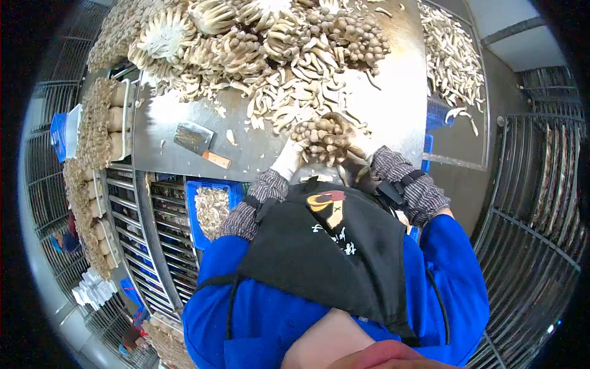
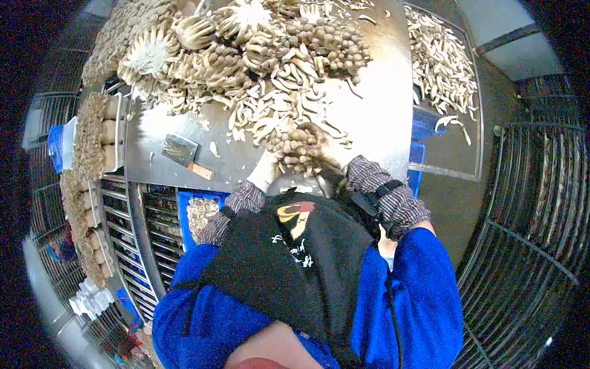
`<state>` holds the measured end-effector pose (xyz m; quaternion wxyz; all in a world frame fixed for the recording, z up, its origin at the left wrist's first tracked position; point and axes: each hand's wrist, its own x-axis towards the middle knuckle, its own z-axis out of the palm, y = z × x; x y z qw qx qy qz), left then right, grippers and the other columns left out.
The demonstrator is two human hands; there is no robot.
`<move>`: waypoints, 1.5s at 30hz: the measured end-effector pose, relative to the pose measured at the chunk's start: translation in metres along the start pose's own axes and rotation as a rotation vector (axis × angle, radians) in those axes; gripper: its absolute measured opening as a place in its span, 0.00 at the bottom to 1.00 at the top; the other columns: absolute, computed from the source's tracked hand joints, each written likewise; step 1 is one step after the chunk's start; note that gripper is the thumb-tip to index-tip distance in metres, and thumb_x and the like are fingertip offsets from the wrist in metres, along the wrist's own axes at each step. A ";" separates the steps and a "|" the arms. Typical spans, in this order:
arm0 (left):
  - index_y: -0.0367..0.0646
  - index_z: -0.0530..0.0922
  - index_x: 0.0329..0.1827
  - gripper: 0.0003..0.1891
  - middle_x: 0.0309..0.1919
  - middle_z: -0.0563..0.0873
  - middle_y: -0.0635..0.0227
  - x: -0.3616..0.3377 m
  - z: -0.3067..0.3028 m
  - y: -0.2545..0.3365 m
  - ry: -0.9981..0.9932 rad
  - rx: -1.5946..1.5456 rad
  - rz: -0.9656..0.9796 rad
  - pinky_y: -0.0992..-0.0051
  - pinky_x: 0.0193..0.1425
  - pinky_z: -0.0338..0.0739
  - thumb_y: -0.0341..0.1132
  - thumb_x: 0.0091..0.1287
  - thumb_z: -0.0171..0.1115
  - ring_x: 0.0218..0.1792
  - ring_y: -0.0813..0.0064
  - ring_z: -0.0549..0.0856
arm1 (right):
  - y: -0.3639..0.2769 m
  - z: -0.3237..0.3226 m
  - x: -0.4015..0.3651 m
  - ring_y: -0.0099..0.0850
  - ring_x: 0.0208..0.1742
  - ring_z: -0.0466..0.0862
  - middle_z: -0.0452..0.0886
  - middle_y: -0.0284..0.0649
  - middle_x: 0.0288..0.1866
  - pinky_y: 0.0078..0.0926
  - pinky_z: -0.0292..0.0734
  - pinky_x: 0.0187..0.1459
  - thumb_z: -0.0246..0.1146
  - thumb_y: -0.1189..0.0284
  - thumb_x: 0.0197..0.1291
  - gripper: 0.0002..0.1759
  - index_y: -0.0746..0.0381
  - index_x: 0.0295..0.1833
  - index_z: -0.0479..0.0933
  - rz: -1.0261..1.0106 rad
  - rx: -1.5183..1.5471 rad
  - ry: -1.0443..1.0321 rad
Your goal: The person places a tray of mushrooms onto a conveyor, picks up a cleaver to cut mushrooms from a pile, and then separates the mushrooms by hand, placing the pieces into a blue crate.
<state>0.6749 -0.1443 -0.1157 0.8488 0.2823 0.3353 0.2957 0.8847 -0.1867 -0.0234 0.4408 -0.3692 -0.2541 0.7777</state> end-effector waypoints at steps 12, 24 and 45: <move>0.40 0.73 0.62 0.24 0.49 0.85 0.69 0.008 0.012 0.009 -0.033 0.159 -0.154 0.76 0.52 0.83 0.22 0.61 0.64 0.50 0.77 0.85 | 0.051 -0.059 -0.008 0.31 0.59 0.76 0.78 0.45 0.63 0.30 0.75 0.60 0.70 0.69 0.61 0.32 0.67 0.68 0.70 -0.119 -0.498 0.256; 0.41 0.71 0.70 0.33 0.52 0.84 0.55 0.051 0.027 0.081 -0.019 1.217 0.179 0.66 0.59 0.78 0.38 0.60 0.69 0.49 0.65 0.85 | 0.065 -0.114 0.013 0.23 0.40 0.82 0.83 0.35 0.42 0.21 0.81 0.39 0.61 0.72 0.69 0.14 0.65 0.57 0.75 -0.165 -0.500 0.575; 0.37 0.74 0.62 0.27 0.50 0.84 0.48 0.070 0.257 0.030 -0.825 1.281 0.128 0.64 0.53 0.79 0.44 0.65 0.68 0.49 0.59 0.85 | 0.184 -0.172 0.009 0.28 0.49 0.81 0.82 0.42 0.51 0.26 0.79 0.50 0.51 0.73 0.72 0.15 0.65 0.58 0.76 -0.276 -0.961 0.828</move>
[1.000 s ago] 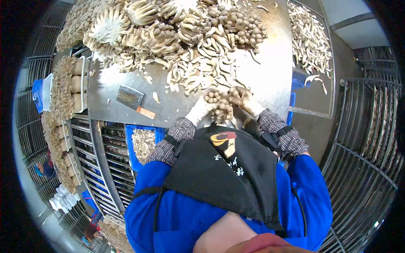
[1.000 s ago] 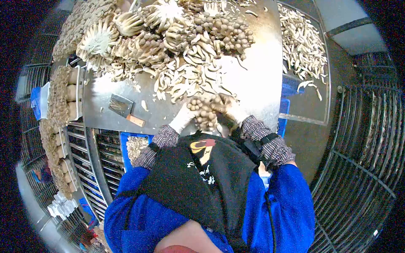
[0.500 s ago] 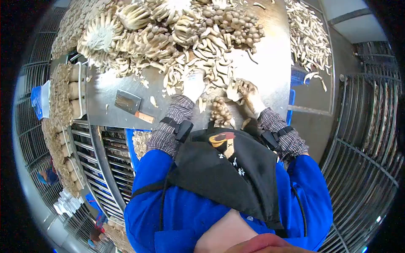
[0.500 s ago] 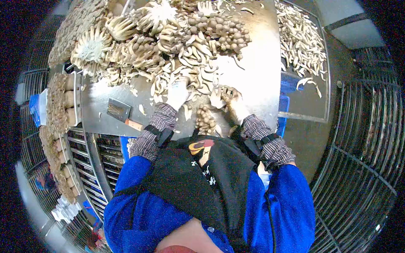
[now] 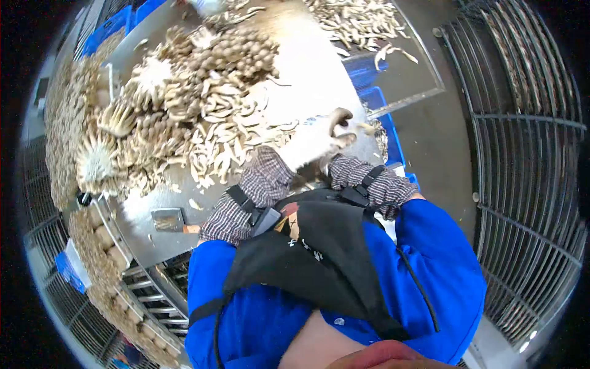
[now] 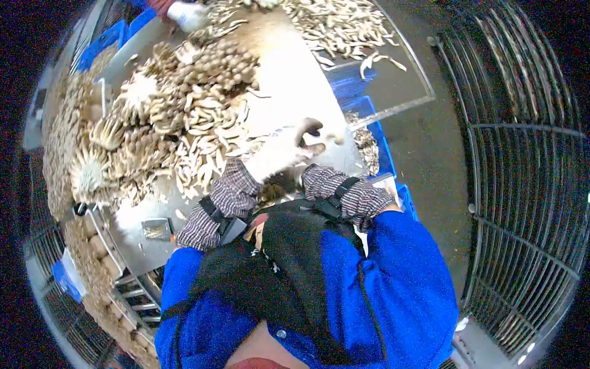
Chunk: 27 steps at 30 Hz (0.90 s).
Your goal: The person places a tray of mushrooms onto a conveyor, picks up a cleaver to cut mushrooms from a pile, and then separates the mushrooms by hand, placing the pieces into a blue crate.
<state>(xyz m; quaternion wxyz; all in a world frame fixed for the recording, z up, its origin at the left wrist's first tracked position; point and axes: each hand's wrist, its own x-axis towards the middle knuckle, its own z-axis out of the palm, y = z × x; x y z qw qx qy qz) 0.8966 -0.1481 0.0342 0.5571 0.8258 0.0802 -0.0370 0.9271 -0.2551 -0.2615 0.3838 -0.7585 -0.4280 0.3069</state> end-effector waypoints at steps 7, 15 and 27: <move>0.33 0.66 0.71 0.38 0.64 0.74 0.40 -0.044 0.000 -0.098 0.460 0.137 -0.267 0.59 0.68 0.72 0.50 0.65 0.66 0.64 0.49 0.76 | -0.190 -0.112 -0.013 0.26 0.39 0.82 0.84 0.35 0.43 0.24 0.82 0.42 0.57 0.80 0.69 0.10 0.68 0.53 0.78 0.447 0.865 0.153; 0.37 0.80 0.54 0.16 0.40 0.86 0.67 -0.104 -0.015 -0.137 0.772 -1.057 -0.564 0.73 0.43 0.81 0.40 0.70 0.63 0.39 0.74 0.84 | -0.198 -0.076 0.013 0.26 0.49 0.81 0.82 0.41 0.51 0.23 0.80 0.49 0.63 0.74 0.68 0.19 0.67 0.62 0.72 0.362 1.119 -0.041; 0.34 0.71 0.69 0.30 0.52 0.84 0.56 -0.142 -0.019 -0.145 0.635 -0.186 -0.306 0.75 0.53 0.78 0.29 0.62 0.66 0.49 0.64 0.85 | -0.240 -0.065 0.044 0.29 0.50 0.83 0.84 0.41 0.51 0.28 0.79 0.54 0.66 0.72 0.64 0.18 0.68 0.57 0.76 0.192 0.650 -0.369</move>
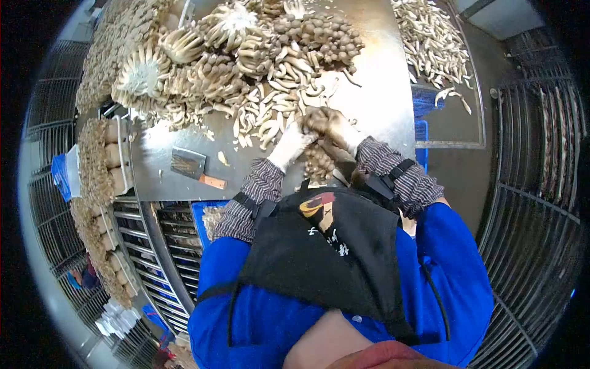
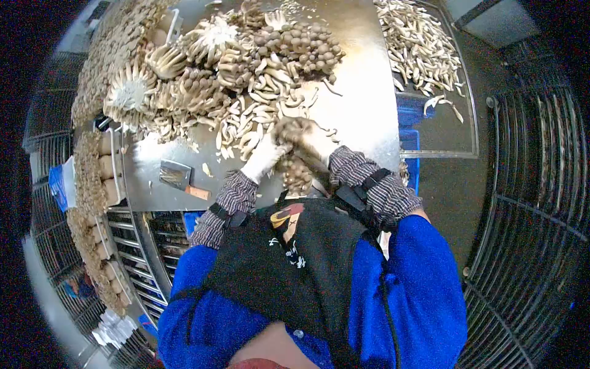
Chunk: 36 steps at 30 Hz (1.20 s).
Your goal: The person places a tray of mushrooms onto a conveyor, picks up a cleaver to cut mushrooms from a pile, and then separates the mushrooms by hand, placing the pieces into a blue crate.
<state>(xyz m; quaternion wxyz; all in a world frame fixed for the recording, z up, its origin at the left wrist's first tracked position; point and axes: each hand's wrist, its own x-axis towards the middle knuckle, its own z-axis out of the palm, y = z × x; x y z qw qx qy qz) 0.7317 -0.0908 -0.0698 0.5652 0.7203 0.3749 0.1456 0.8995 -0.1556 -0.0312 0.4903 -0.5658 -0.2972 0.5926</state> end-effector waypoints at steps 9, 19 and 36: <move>0.32 0.75 0.56 0.23 0.40 0.85 0.59 -0.025 -0.036 -0.025 0.117 -0.081 -0.167 0.73 0.44 0.81 0.39 0.65 0.69 0.39 0.74 0.84 | -0.011 -0.024 -0.021 0.27 0.39 0.84 0.83 0.41 0.44 0.26 0.81 0.43 0.62 0.59 0.71 0.25 0.69 0.61 0.73 0.129 0.099 0.220; 0.37 0.65 0.73 0.32 0.55 0.82 0.62 -0.065 0.027 -0.025 -0.225 -0.690 -0.286 0.76 0.55 0.80 0.21 0.63 0.60 0.52 0.75 0.82 | 0.075 -0.030 -0.020 0.37 0.62 0.80 0.80 0.49 0.62 0.34 0.74 0.63 0.67 0.63 0.65 0.38 0.69 0.74 0.62 0.085 -0.378 -0.389; 0.37 0.72 0.65 0.30 0.42 0.82 0.69 -0.011 0.022 -0.006 0.156 -0.707 -0.173 0.80 0.49 0.77 0.43 0.64 0.72 0.41 0.77 0.82 | 0.079 -0.001 0.012 0.40 0.66 0.77 0.77 0.55 0.64 0.34 0.73 0.65 0.55 0.63 0.75 0.25 0.71 0.68 0.68 -0.352 -0.634 0.074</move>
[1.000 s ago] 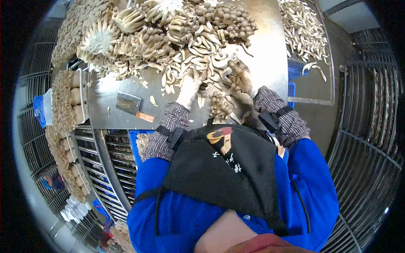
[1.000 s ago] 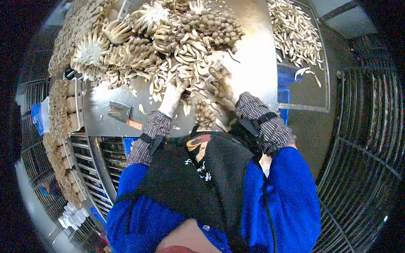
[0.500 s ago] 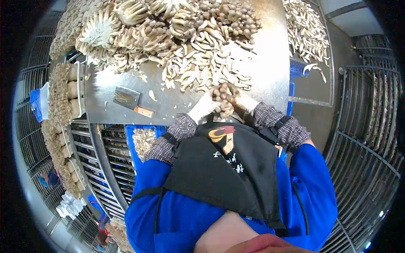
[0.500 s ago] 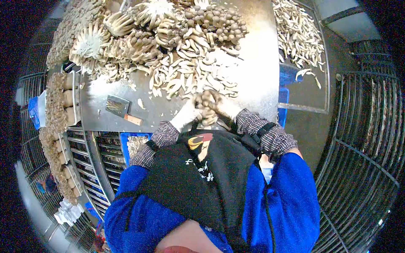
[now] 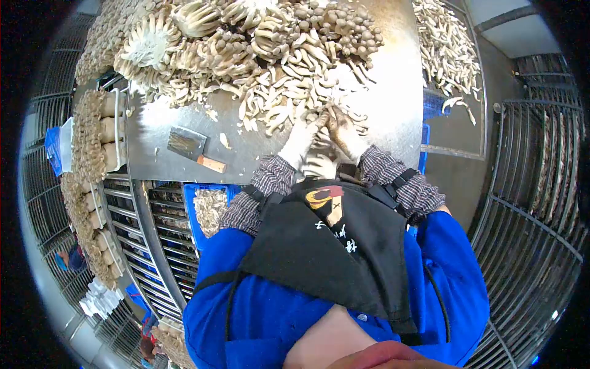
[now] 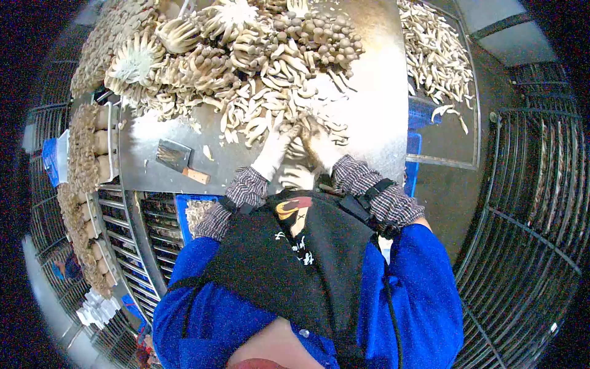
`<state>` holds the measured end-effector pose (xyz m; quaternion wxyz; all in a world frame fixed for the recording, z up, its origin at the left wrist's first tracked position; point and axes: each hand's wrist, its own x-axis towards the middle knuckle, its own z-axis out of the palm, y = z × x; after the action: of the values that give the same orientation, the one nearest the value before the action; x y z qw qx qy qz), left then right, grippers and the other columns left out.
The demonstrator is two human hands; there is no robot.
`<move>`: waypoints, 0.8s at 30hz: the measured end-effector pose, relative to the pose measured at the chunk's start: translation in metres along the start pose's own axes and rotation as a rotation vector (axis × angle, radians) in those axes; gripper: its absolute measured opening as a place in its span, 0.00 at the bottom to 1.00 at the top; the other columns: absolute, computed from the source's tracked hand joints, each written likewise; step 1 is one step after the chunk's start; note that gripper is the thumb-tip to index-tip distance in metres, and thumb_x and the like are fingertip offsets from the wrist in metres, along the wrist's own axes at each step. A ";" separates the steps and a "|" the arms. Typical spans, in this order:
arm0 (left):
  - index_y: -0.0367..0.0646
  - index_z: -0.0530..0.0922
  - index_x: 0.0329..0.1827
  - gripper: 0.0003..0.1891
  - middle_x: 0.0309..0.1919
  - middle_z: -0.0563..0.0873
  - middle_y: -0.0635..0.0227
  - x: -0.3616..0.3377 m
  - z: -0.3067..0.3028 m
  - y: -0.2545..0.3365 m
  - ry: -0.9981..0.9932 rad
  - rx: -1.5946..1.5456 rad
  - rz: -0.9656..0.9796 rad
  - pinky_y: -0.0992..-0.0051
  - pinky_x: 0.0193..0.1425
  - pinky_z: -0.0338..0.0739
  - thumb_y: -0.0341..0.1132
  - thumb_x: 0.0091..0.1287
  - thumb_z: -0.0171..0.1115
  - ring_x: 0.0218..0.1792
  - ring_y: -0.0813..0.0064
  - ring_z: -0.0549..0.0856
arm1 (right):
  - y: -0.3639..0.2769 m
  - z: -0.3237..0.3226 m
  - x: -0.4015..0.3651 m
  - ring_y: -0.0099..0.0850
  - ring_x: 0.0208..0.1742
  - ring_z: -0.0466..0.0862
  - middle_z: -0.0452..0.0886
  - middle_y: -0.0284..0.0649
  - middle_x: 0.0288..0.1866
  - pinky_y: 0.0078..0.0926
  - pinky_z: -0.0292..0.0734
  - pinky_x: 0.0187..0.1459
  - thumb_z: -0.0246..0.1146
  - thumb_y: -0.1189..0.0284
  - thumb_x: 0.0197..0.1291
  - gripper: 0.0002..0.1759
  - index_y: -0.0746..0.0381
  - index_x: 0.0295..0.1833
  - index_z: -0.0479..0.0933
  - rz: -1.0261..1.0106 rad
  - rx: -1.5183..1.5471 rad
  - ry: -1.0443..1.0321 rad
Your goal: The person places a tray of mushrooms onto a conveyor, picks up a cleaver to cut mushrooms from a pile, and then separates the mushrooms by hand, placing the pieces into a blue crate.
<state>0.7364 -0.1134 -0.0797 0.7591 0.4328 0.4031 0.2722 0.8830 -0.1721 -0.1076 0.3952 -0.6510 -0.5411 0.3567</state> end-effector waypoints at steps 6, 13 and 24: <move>0.38 0.80 0.55 0.15 0.44 0.87 0.65 0.010 -0.028 -0.007 0.048 -0.323 -0.105 0.78 0.45 0.81 0.35 0.69 0.66 0.42 0.78 0.85 | -0.054 -0.043 0.004 0.26 0.49 0.81 0.81 0.39 0.46 0.25 0.78 0.52 0.54 0.59 0.76 0.21 0.66 0.60 0.74 0.553 0.911 -0.018; 0.36 0.78 0.57 0.20 0.43 0.85 0.65 0.008 -0.020 0.006 0.144 -0.004 -0.107 0.77 0.42 0.80 0.43 0.71 0.64 0.39 0.78 0.83 | -0.047 -0.042 0.012 0.24 0.48 0.81 0.81 0.41 0.51 0.26 0.81 0.40 0.60 0.62 0.71 0.23 0.66 0.63 0.72 0.543 0.668 -0.088; 0.33 0.66 0.71 0.33 0.60 0.79 0.55 0.013 -0.015 0.036 0.182 0.237 0.048 0.69 0.61 0.77 0.43 0.69 0.67 0.58 0.67 0.80 | -0.058 -0.029 0.015 0.38 0.51 0.81 0.79 0.52 0.56 0.38 0.82 0.47 0.66 0.61 0.68 0.37 0.72 0.73 0.61 0.427 0.356 -0.261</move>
<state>0.7280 -0.0793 -0.0576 0.6564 0.5021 0.4891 0.2788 0.8867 -0.1550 -0.0432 0.3464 -0.6190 -0.3674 0.6015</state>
